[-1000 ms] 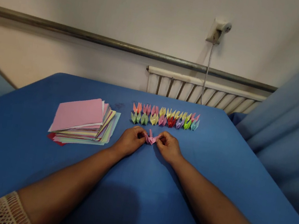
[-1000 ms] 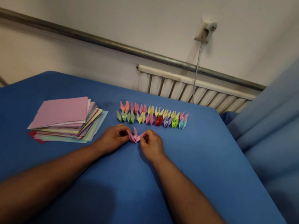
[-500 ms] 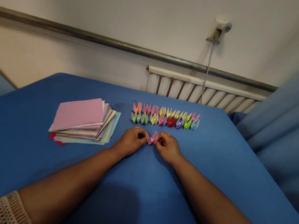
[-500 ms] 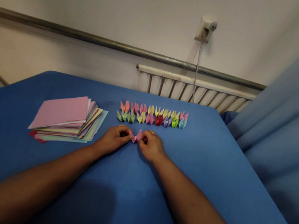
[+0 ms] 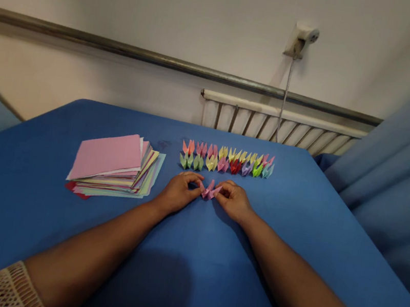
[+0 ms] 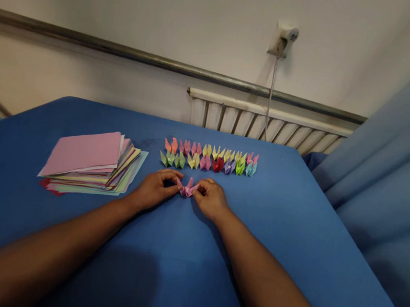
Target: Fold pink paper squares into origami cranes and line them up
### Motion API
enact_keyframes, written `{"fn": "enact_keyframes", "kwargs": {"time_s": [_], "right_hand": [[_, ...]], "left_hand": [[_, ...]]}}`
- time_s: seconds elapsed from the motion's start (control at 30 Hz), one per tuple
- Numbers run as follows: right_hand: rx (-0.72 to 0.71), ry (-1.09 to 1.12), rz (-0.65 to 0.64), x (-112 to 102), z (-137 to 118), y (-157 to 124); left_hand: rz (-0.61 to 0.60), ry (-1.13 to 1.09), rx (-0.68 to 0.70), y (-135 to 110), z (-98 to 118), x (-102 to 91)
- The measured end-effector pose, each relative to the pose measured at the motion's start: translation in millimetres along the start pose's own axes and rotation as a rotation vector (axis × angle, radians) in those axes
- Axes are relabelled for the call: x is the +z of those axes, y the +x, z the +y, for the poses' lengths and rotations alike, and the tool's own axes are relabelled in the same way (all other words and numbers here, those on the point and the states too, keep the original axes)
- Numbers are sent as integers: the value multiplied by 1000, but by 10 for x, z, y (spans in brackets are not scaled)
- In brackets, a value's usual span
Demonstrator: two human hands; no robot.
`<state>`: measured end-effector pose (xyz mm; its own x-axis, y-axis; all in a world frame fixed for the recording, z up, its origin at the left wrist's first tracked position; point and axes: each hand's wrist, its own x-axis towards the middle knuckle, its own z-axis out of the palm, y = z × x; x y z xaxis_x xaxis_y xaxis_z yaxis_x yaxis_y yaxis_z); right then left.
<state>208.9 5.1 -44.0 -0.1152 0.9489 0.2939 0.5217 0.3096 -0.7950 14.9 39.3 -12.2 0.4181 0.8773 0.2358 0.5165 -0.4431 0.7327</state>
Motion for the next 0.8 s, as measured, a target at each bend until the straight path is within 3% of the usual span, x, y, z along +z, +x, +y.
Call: {"fn": "enact_keyframes", "kwargs": {"time_s": [0.13,0.23,0.5,0.8], "right_hand": [[-32,24,3,-14,-9,0],[-27,10,4,-18,-3,0],[-18,-61,-26,-6,34,-4],[-38,52,-22,13,-42,-17]], "left_hand": [[51,-62,34,5,-13,1],[49,-49,-15,14,-54,-17],[-120,44,-55,31,-56,-104],[-84,-296,-29,-4,88,-87]]}}
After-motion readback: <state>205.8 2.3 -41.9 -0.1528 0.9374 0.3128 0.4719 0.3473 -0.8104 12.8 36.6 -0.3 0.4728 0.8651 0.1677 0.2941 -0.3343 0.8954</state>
